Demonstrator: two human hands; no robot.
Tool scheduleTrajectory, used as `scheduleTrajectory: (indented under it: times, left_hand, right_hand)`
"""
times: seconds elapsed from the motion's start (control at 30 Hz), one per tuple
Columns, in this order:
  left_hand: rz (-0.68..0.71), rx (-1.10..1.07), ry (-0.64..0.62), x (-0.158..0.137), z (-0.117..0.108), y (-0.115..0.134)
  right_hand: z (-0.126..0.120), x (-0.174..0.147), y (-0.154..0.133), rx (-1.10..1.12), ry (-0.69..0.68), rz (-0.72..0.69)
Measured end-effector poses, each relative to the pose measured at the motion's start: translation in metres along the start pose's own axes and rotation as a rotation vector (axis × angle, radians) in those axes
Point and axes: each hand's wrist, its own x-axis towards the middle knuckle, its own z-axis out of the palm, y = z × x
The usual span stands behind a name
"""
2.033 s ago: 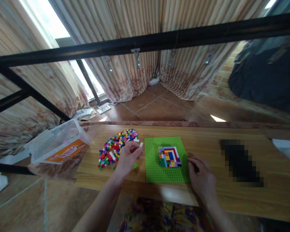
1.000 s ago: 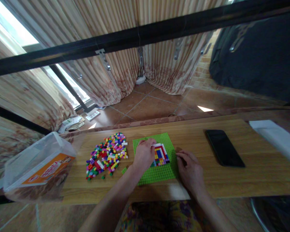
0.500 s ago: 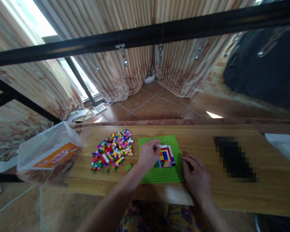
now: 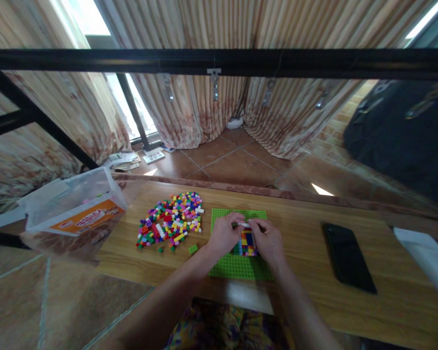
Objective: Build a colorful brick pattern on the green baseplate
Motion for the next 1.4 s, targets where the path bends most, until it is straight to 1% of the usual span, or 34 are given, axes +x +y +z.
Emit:
scheduleTrajectory:
  times: [0.1,0.23,0.37,0.47,0.63,0.93,1.17,1.3,1.4]
  left_hand:
    - [-0.01,-0.022,0.003,-0.002,0.0,-0.002]
    - [-0.046,-0.089,0.048,-0.008,-0.001,-0.005]
    - [-0.07,-0.167,0.09,-0.013,0.001,-0.008]
    - [-0.076,-0.178,0.125,-0.013,0.005,-0.009]
    - [-0.092,-0.18,0.151,-0.013,0.007,-0.008]
    - [-0.13,-0.277,0.179,-0.012,0.009,-0.003]
    - [-0.118,-0.248,0.181,-0.011,0.011,-0.006]
    - [-0.115,-0.234,0.159,-0.013,0.012,-0.009]
    - [-0.099,-0.188,0.17,-0.018,0.013,-0.009]
  right_hand:
    - [0.002,-0.004,0.001,0.0,-0.01,0.011]
    - [0.0,-0.007,0.003,0.025,-0.01,0.021]
    - [0.0,-0.007,0.005,0.04,-0.021,0.002]
    - [0.0,-0.007,0.006,0.025,-0.024,0.009]
    - [-0.001,-0.006,0.006,0.041,-0.046,-0.019]
    - [-0.001,-0.006,0.005,0.044,-0.05,0.001]
    - [0.003,-0.009,0.01,0.058,-0.038,-0.03]
    - [0.003,-0.011,0.012,0.006,-0.034,-0.036]
    - [0.003,-0.012,0.012,-0.041,-0.022,-0.045]
